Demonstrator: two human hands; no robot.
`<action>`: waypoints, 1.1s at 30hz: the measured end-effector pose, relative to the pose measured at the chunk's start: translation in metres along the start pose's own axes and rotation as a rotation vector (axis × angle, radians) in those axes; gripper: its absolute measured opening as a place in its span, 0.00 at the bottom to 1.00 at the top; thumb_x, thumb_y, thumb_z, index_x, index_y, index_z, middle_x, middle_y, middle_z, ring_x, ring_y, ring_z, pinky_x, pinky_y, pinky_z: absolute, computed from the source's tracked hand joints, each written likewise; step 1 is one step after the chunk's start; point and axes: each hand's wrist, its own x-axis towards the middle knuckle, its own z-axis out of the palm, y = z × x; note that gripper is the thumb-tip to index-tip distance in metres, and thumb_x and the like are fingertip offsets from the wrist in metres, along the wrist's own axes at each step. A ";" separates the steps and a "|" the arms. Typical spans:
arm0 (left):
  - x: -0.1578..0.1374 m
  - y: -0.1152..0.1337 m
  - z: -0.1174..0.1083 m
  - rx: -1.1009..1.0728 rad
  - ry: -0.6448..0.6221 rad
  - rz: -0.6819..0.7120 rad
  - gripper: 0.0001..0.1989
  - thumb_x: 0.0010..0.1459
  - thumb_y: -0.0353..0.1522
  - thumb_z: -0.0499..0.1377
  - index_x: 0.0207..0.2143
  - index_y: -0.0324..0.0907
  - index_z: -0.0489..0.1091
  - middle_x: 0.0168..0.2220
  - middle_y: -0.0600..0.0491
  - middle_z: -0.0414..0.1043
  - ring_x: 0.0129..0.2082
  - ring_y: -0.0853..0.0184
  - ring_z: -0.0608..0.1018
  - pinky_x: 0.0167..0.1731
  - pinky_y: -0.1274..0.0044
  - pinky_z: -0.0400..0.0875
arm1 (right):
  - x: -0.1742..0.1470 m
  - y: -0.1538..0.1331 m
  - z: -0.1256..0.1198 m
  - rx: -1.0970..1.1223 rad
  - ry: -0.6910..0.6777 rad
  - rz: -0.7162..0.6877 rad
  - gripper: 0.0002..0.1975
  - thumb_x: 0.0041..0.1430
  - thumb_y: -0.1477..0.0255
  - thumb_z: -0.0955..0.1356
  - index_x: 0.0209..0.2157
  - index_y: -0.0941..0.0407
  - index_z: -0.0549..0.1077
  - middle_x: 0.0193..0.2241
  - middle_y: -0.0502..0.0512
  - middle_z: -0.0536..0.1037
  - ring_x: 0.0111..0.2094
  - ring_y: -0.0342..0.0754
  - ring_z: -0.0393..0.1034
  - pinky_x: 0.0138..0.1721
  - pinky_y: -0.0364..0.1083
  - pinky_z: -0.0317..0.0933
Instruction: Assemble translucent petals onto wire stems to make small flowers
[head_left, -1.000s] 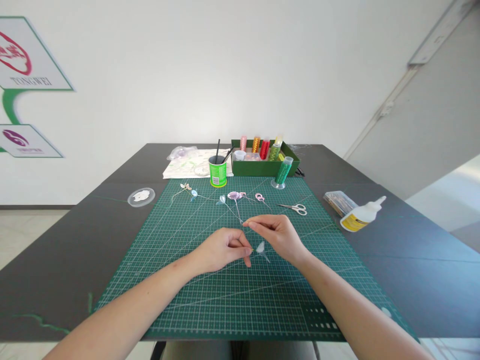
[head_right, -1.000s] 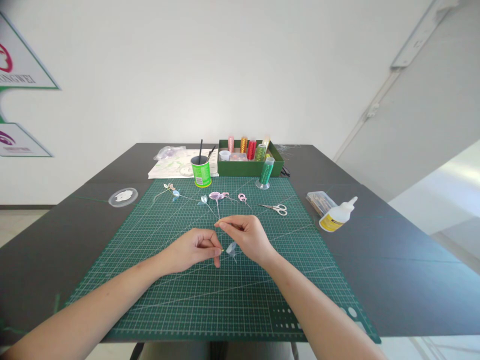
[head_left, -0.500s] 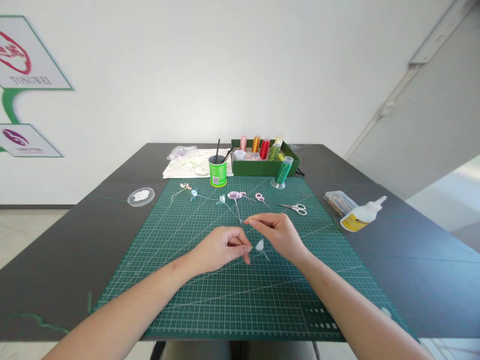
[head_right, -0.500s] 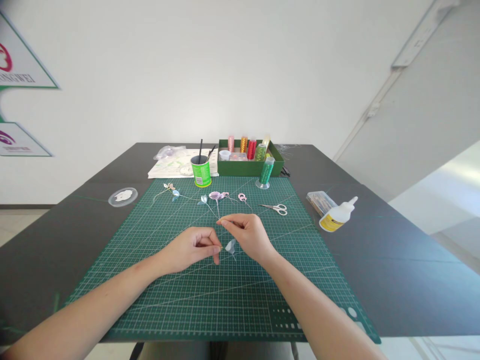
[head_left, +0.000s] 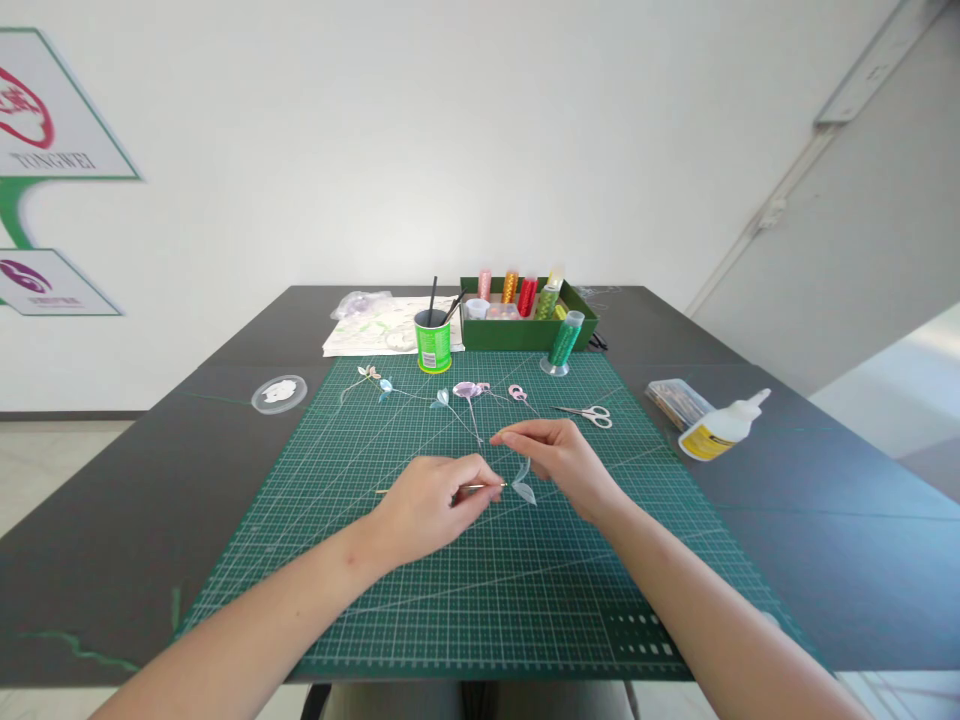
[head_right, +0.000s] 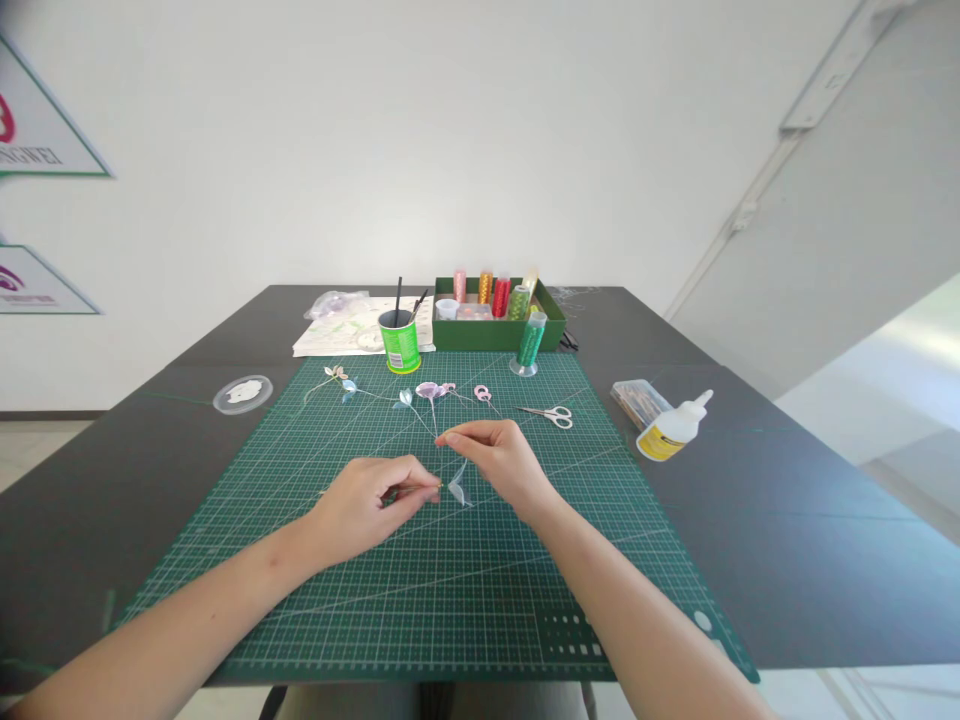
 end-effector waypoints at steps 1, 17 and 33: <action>-0.001 0.000 0.000 0.028 0.013 0.019 0.07 0.64 0.34 0.57 0.34 0.44 0.74 0.22 0.58 0.74 0.21 0.71 0.73 0.24 0.80 0.60 | 0.000 0.000 0.000 0.030 -0.013 0.022 0.16 0.54 0.60 0.70 0.33 0.58 0.83 0.11 0.44 0.59 0.15 0.38 0.46 0.17 0.42 0.38; -0.006 -0.001 -0.001 0.127 0.151 0.152 0.09 0.65 0.34 0.56 0.39 0.45 0.76 0.31 0.52 0.82 0.27 0.67 0.79 0.32 0.76 0.70 | -0.002 -0.003 -0.002 0.133 -0.040 0.046 0.18 0.52 0.59 0.72 0.34 0.60 0.82 0.12 0.42 0.54 0.17 0.37 0.41 0.19 0.42 0.34; 0.004 0.002 0.001 -0.526 0.309 -0.257 0.11 0.61 0.37 0.59 0.41 0.40 0.76 0.30 0.50 0.80 0.20 0.71 0.72 0.20 0.80 0.61 | 0.000 -0.006 -0.002 -0.020 -0.048 0.000 0.17 0.52 0.58 0.72 0.32 0.58 0.83 0.11 0.44 0.58 0.17 0.39 0.46 0.18 0.42 0.42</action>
